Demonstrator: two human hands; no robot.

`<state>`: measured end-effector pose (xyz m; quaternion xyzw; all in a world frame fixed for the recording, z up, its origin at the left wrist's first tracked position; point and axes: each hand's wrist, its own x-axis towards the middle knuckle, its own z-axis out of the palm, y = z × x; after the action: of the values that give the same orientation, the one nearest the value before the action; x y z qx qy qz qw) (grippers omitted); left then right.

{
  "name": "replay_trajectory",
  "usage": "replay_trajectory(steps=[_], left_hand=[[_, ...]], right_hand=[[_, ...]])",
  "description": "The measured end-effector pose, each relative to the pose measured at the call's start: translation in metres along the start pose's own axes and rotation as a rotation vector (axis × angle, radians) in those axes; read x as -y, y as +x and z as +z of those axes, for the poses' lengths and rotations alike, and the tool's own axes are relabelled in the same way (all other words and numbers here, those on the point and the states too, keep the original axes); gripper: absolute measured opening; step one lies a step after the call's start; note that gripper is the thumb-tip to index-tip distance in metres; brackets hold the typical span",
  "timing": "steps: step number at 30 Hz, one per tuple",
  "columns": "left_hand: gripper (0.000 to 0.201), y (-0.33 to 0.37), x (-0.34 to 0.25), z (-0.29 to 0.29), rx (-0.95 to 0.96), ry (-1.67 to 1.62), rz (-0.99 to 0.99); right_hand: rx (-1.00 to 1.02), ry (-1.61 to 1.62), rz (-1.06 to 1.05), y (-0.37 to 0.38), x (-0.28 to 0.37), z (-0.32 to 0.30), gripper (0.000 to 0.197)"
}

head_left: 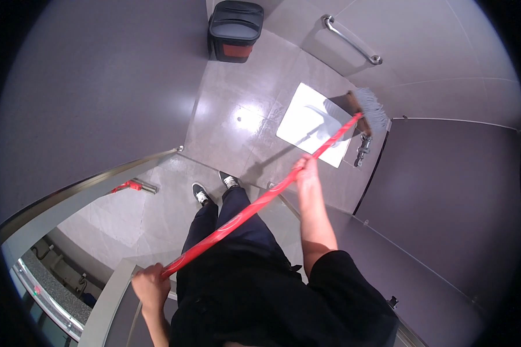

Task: Mopping the floor inside a bathroom stall around a toilet.

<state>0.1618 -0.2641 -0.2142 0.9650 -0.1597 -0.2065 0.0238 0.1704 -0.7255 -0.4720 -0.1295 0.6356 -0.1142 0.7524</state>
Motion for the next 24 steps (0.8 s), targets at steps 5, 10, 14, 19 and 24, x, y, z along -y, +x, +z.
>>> replay_trajectory(steps=[5,10,14,19,24], left_hand=[[0.016,-0.057,0.012,-0.086,0.099,0.235,-0.217],[0.012,-0.062,-0.024,-0.149,0.216,0.578,-0.199],[0.010,-0.077,0.008,-0.145,0.139,0.606,-0.200],[0.018,-0.080,0.074,-0.065,-0.058,0.355,-0.132],[0.021,-0.046,0.067,0.008,-0.092,0.175,-0.089]], right_hand=[[-0.007,0.110,0.275,0.011,-0.168,0.001,0.020],[-0.057,0.026,0.779,-0.006,-0.213,0.014,0.038],[-0.026,0.052,0.765,-0.041,-0.202,0.024,0.039],[0.175,0.145,0.672,-0.036,-0.169,0.014,0.037],[0.198,0.073,0.394,-0.035,-0.091,0.014,0.041]])
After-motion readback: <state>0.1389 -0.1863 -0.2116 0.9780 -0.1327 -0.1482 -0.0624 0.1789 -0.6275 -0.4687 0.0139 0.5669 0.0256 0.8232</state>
